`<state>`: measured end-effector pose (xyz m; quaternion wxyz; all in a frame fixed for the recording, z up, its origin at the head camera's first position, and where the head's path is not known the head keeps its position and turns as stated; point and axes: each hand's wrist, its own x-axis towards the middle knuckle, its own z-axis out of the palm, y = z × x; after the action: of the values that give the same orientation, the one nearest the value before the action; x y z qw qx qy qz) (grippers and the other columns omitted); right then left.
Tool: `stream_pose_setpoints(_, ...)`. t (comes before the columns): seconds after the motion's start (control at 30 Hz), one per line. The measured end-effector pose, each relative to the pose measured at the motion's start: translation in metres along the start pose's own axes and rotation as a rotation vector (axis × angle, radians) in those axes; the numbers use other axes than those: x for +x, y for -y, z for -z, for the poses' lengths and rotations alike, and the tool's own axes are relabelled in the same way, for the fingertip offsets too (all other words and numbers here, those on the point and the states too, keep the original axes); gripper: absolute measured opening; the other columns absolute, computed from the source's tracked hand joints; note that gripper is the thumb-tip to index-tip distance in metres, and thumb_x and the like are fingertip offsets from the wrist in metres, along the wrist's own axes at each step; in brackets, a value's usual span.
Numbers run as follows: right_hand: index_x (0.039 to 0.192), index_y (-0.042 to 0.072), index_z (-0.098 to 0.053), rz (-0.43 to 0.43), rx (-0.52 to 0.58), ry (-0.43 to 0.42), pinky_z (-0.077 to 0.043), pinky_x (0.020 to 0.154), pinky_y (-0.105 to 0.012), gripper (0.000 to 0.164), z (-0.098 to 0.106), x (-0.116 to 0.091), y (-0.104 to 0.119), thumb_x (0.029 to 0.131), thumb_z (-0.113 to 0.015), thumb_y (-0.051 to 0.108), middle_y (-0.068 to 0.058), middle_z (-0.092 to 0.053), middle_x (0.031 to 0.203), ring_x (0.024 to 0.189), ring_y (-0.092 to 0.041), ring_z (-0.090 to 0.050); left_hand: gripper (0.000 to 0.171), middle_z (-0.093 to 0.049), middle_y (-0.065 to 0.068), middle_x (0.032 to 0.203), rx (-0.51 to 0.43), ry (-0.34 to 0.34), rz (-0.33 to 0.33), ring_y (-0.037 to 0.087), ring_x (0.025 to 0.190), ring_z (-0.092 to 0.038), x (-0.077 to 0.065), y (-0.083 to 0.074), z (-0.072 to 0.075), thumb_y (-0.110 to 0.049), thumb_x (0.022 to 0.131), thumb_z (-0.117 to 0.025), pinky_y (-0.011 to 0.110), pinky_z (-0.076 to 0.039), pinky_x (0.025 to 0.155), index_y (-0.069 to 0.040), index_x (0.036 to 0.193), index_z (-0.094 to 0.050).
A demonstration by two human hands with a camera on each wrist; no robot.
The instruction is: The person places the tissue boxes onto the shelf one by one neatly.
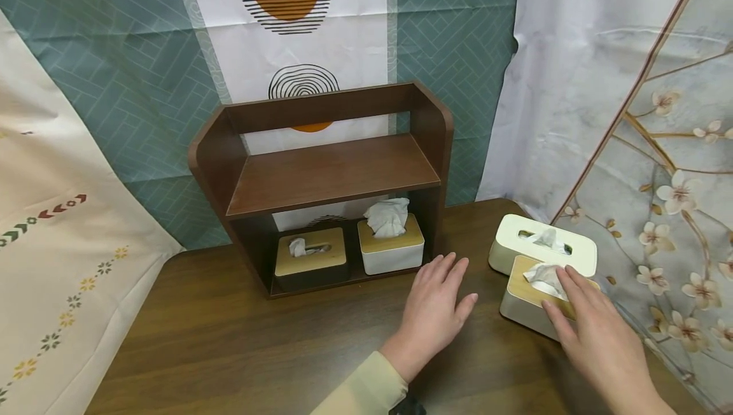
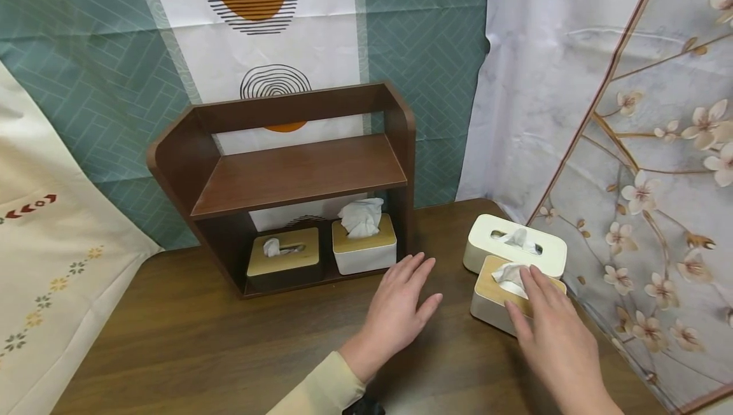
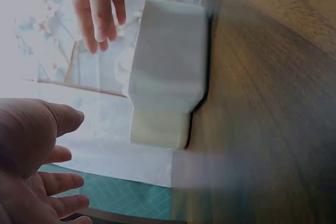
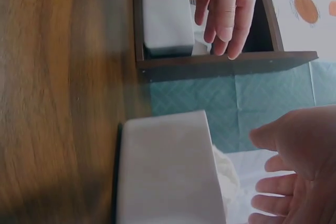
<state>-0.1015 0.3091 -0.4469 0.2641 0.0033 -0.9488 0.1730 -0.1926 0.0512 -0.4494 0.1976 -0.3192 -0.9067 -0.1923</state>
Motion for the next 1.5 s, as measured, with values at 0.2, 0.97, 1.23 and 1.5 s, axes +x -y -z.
stream_pose_setpoints(0.2, 0.162, 0.001, -0.049, -0.015, -0.004, -0.013, -0.04, 0.1, -0.079, 0.063, 0.003, -0.003, -0.01, 0.109, -0.072, 0.024, -0.032, -0.05, 0.16, 0.137, -0.062, -0.05, 0.058, -0.056, 0.01, 0.163, 0.007, 0.037, -0.019, 0.029, 0.152, -0.051, 0.009, -0.006, -0.009, -0.042, 0.11, -0.069, 0.044, -0.04, 0.126, -0.015, 0.16, -0.057)
stream_pose_setpoints(0.97, 0.164, -0.004, -0.044, -0.12, -0.051, 0.07, -0.037, 0.099, -0.084, 0.069, 0.007, -0.01, -0.039, 0.112, -0.067, 0.035, -0.035, -0.038, 0.167, 0.139, -0.066, -0.044, 0.058, -0.053, 0.003, 0.166, -0.028, 0.159, -0.041, 0.018, 0.151, -0.052, 0.033, -0.031, -0.033, -0.048, 0.112, -0.064, 0.035, -0.041, 0.123, -0.021, 0.163, -0.056)
stream_pose_setpoints(1.23, 0.165, -0.003, -0.041, -0.169, -0.075, 0.119, -0.037, 0.094, -0.088, 0.075, 0.001, -0.011, -0.053, 0.112, -0.066, 0.043, -0.037, -0.036, 0.167, 0.133, -0.072, -0.043, 0.06, -0.055, 0.002, 0.164, -0.026, 0.175, -0.041, 0.015, 0.149, -0.053, 0.036, -0.035, -0.039, -0.049, 0.112, -0.064, 0.033, -0.044, 0.12, -0.023, 0.164, -0.054)
stream_pose_setpoints(1.5, 0.164, -0.003, -0.043, -0.208, -0.073, 0.16, -0.038, 0.09, -0.088, 0.076, -0.003, -0.013, -0.058, 0.113, -0.063, 0.049, -0.039, -0.039, 0.165, 0.127, -0.076, -0.046, 0.06, -0.057, 0.0, 0.162, -0.014, 0.202, -0.032, 0.012, 0.148, -0.054, 0.038, -0.038, -0.043, -0.05, 0.111, -0.064, 0.031, -0.044, 0.118, -0.023, 0.164, -0.054)
